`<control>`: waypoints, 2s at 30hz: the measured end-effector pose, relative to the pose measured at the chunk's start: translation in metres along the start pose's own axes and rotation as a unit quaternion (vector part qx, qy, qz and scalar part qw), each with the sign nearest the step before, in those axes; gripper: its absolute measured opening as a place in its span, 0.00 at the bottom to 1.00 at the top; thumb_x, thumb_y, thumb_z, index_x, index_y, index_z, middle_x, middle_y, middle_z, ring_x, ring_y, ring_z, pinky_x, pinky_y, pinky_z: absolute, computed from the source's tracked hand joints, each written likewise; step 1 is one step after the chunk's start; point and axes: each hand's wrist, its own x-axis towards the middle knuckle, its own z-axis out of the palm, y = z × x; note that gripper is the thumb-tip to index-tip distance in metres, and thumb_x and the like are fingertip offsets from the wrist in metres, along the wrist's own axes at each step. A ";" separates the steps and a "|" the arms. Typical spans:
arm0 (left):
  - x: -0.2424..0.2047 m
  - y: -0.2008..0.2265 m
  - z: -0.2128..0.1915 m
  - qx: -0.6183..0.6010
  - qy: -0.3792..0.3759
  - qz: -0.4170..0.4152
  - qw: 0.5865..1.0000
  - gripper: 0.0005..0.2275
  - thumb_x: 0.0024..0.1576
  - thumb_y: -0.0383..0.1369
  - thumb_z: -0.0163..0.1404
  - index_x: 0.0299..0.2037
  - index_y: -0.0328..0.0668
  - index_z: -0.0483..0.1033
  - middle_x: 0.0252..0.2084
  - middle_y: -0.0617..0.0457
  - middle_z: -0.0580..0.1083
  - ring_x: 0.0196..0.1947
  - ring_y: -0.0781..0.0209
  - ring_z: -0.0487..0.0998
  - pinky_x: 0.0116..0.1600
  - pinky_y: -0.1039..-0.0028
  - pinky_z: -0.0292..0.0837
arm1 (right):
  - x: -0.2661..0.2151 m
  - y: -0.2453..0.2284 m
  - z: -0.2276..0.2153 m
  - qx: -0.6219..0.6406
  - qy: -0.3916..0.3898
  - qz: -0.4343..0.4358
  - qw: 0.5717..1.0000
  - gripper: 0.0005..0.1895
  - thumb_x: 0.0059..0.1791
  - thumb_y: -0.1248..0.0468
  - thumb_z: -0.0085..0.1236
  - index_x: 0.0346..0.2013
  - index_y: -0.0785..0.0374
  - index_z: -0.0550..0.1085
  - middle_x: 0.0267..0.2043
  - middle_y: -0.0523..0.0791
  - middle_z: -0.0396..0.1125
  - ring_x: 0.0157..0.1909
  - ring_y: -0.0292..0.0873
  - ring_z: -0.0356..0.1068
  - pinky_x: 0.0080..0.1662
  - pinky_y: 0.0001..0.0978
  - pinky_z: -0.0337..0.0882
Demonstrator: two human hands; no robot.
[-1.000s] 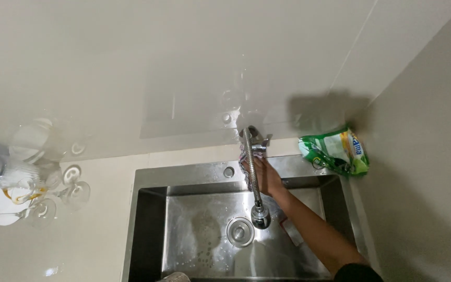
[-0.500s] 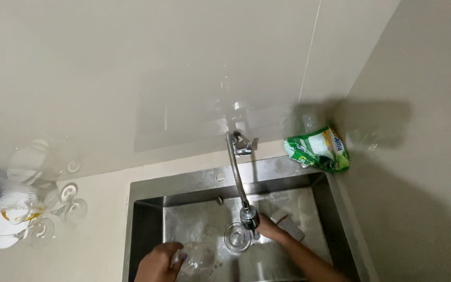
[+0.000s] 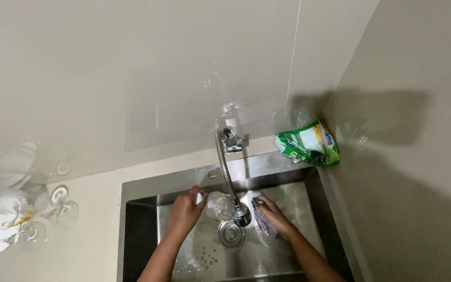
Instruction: Washing and drying various dishes including plates, glasses, and a pitcher, and wiping down the counter.
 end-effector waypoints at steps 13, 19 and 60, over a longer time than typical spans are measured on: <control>0.044 0.025 0.116 -0.380 0.079 0.058 0.920 0.09 0.53 0.22 0.58 0.43 0.36 0.76 0.38 0.53 0.77 0.35 0.64 0.79 0.38 0.73 0.77 | 0.025 -0.048 -0.011 0.146 0.139 -0.085 0.976 0.33 0.54 0.51 0.49 0.69 0.64 0.59 0.62 0.50 0.64 0.62 0.45 0.64 0.60 0.37 0.64; 0.080 0.039 0.150 -0.349 0.089 0.076 0.930 0.14 0.51 0.27 0.64 0.45 0.35 0.76 0.40 0.50 0.79 0.39 0.63 0.79 0.41 0.73 0.77 | 0.045 -0.072 -0.028 0.117 0.217 -0.139 0.959 0.35 0.54 0.47 0.48 0.68 0.68 0.60 0.64 0.53 0.63 0.63 0.48 0.63 0.63 0.39 0.62; -0.296 -0.159 0.142 -0.034 0.098 -0.268 0.958 0.07 0.58 0.28 0.52 0.44 0.36 0.78 0.39 0.39 0.79 0.40 0.39 0.78 0.48 0.55 0.73 | 0.064 0.051 0.180 -0.487 0.059 -0.260 0.832 0.24 0.44 0.62 0.62 0.54 0.65 0.73 0.52 0.57 0.68 0.51 0.60 0.70 0.48 0.48 0.72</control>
